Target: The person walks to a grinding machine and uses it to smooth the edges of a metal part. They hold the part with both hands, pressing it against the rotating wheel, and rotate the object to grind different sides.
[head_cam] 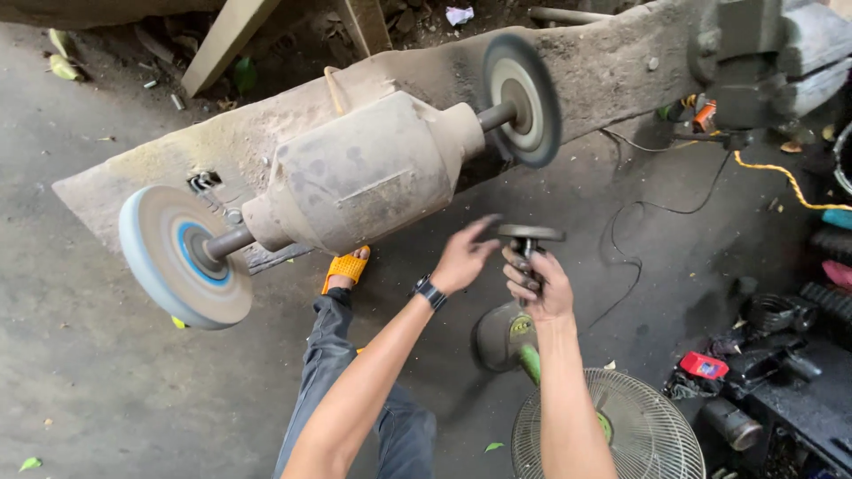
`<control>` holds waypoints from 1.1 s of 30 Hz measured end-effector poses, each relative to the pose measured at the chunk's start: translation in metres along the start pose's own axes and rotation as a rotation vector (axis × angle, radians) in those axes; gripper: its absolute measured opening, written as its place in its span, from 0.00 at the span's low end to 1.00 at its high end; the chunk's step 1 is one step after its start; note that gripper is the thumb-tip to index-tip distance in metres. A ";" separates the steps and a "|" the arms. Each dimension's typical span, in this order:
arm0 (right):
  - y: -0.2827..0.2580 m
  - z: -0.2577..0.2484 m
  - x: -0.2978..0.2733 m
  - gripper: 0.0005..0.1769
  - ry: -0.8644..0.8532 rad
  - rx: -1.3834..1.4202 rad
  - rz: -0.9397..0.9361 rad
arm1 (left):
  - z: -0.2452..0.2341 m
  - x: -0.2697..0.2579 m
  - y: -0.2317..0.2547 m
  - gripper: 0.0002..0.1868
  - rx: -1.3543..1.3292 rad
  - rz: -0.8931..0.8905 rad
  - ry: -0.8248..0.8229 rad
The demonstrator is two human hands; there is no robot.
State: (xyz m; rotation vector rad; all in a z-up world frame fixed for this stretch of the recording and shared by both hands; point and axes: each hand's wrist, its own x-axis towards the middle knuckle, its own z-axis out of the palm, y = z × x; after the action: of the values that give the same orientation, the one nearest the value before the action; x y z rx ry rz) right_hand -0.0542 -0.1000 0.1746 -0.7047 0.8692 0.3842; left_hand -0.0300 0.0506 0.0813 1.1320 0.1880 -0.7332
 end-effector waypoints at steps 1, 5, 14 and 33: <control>-0.003 -0.004 0.004 0.16 0.005 0.000 -0.006 | 0.005 0.007 -0.006 0.23 -0.002 0.000 -0.007; -0.020 -0.014 0.028 0.12 0.011 -0.037 0.120 | 0.017 0.035 -0.007 0.14 0.127 0.084 0.091; -0.028 -0.001 0.090 0.10 0.135 -0.029 0.203 | 0.003 0.089 -0.027 0.10 0.427 0.148 0.323; 0.028 -0.019 0.017 0.23 0.313 -0.591 -0.597 | 0.041 -0.001 -0.021 0.16 -0.863 -0.321 0.166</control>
State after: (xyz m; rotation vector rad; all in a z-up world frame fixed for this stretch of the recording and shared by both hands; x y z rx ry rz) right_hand -0.0709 -0.0929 0.1412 -1.5540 0.7908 -0.0220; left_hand -0.0529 0.0108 0.0835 0.3313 0.7616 -0.7253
